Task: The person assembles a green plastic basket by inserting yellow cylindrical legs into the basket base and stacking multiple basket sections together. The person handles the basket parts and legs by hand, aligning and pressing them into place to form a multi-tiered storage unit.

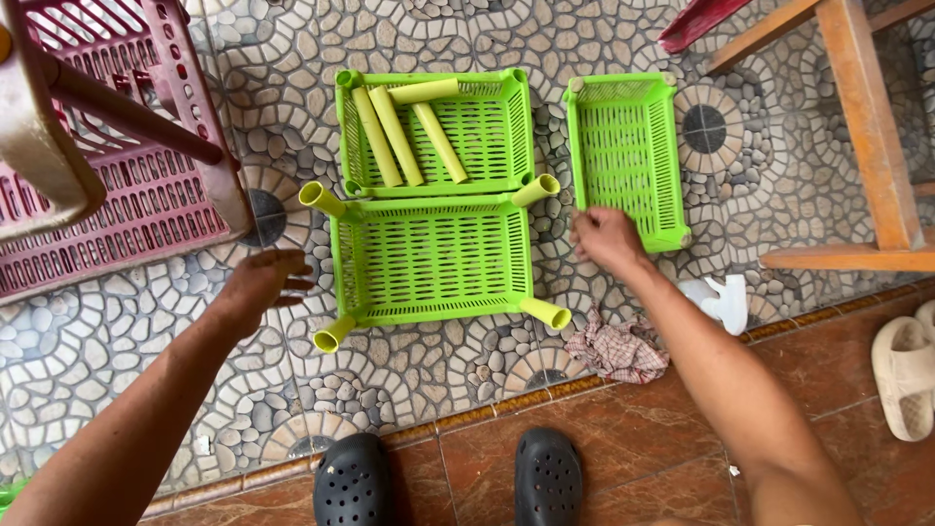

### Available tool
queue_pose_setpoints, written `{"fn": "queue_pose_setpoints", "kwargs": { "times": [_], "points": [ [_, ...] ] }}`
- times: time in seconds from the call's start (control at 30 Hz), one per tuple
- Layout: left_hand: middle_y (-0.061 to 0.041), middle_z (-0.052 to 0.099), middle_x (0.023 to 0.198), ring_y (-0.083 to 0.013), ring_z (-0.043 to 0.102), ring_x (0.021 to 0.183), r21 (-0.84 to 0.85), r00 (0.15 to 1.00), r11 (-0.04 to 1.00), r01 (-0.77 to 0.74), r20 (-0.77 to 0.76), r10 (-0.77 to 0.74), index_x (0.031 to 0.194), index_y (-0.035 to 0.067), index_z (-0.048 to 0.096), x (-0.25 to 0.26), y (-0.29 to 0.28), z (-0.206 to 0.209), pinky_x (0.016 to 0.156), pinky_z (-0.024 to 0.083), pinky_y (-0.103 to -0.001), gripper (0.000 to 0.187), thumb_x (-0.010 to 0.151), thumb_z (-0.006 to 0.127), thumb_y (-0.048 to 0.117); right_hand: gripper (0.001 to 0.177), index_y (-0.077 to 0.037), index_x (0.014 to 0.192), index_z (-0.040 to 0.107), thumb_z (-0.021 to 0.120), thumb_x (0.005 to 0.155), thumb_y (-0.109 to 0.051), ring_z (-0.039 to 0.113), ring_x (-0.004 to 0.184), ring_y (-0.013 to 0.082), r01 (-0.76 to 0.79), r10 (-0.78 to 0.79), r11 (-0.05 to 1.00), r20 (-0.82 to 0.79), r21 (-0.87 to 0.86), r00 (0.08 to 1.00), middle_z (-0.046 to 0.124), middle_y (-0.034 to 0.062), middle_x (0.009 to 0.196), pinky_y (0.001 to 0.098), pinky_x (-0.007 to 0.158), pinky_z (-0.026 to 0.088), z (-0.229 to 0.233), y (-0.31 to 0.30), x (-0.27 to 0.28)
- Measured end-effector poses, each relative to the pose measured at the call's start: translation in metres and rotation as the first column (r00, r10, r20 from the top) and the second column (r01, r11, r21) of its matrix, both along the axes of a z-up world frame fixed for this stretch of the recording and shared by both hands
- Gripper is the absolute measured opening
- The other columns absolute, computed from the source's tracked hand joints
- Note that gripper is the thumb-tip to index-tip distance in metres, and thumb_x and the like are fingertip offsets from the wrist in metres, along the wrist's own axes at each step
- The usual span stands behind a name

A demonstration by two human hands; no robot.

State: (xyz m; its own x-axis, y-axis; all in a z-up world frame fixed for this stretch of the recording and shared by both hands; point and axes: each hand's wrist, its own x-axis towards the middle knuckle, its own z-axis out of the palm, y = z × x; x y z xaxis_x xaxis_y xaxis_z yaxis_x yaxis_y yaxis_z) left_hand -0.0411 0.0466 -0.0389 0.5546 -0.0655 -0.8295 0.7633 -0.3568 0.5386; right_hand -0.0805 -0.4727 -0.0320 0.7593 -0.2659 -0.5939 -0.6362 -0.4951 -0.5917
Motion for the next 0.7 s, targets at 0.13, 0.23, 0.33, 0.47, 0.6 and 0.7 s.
{"fn": "queue_pose_setpoints", "kwargs": {
  "times": [0.13, 0.23, 0.33, 0.47, 0.6, 0.7],
  "points": [
    [-0.024, 0.069, 0.112, -0.0297, 0.066, 0.093, -0.017, 0.983, 0.999, -0.049, 0.176, 0.052, 0.129, -0.011, 0.065, 0.057, -0.001, -0.023, 0.081, 0.055, -0.041, 0.046, 0.109, 0.055, 0.029, 0.022, -0.003, 0.1, 0.072, 0.063, 0.102, -0.022, 0.064, 0.065, 0.0088, -0.051, 0.03, 0.997, 0.308, 0.06, 0.951, 0.071, 0.0041, 0.08, 0.0266, 0.057, 0.054, 0.017, 0.006, 0.075],
    [-0.012, 0.073, 0.105, -0.0207, 0.071, 0.088, -0.029, 0.948, 0.998, -0.057, 0.311, 0.063, 0.126, -0.001, 0.066, 0.106, -0.019, -0.039, 0.074, 0.059, -0.033, 0.041, 0.101, 0.061, 0.03, 0.025, -0.002, 0.108, 0.074, 0.069, 0.103, -0.025, 0.066, 0.069, 0.0206, -0.22, 0.326, 0.929, 0.374, -0.298, 0.868, 0.071, 0.0112, 0.079, 0.0382, 0.066, 0.053, 0.033, 0.025, 0.129],
    [-0.014, 0.073, 0.107, -0.0202, 0.072, 0.085, 0.029, 0.935, 0.999, 0.045, 0.351, -0.052, 0.126, -0.001, 0.067, 0.145, -0.046, -0.05, 0.066, 0.059, -0.034, 0.043, 0.099, 0.064, 0.034, 0.022, 0.0, 0.111, 0.073, 0.069, 0.102, -0.02, 0.07, 0.099, 0.0316, -0.408, 0.565, 0.825, 0.592, -0.391, 0.575, 0.072, 0.0175, 0.106, 0.042, 0.088, 0.055, 0.043, 0.064, 0.175],
    [-0.019, 0.074, 0.096, -0.0222, 0.069, 0.072, 0.172, 0.945, 0.973, 0.153, 0.262, -0.195, 0.121, -0.002, 0.065, 0.168, -0.081, -0.057, 0.057, 0.056, -0.034, 0.047, 0.094, 0.074, 0.035, 0.035, 0.002, 0.115, 0.07, 0.071, 0.098, -0.028, 0.062, 0.113, 0.0376, -0.622, 0.804, 0.592, 0.428, -0.512, 0.413, 0.068, 0.02, 0.116, 0.0468, 0.103, 0.048, 0.028, 0.156, 0.22],
    [-0.02, 0.075, 0.085, -0.0243, 0.071, 0.062, 0.183, 0.922, 0.942, 0.282, 0.222, -0.319, 0.108, -0.008, 0.069, 0.167, -0.087, -0.074, 0.052, 0.058, -0.035, 0.042, 0.087, 0.08, 0.028, 0.075, -0.001, 0.134, 0.056, 0.074, 0.087, -0.057, 0.055, 0.123, 0.0417, -0.602, 0.826, 0.498, 0.13, -0.625, 0.549, 0.061, 0.0246, 0.126, 0.0568, 0.114, 0.034, -0.005, 0.219, 0.219],
    [-0.018, 0.075, 0.085, -0.0238, 0.074, 0.062, 0.093, 0.938, 0.966, 0.241, 0.235, -0.256, 0.107, -0.007, 0.067, 0.16, -0.085, -0.088, 0.052, 0.062, -0.036, 0.038, 0.083, 0.078, 0.021, 0.118, -0.003, 0.151, 0.029, 0.076, 0.075, -0.081, 0.049, 0.125, 0.0525, -0.536, 0.743, 0.464, -0.019, -0.705, 0.669, 0.047, 0.0376, 0.136, 0.0631, 0.107, 0.029, -0.024, 0.236, 0.212]
  ]
}}
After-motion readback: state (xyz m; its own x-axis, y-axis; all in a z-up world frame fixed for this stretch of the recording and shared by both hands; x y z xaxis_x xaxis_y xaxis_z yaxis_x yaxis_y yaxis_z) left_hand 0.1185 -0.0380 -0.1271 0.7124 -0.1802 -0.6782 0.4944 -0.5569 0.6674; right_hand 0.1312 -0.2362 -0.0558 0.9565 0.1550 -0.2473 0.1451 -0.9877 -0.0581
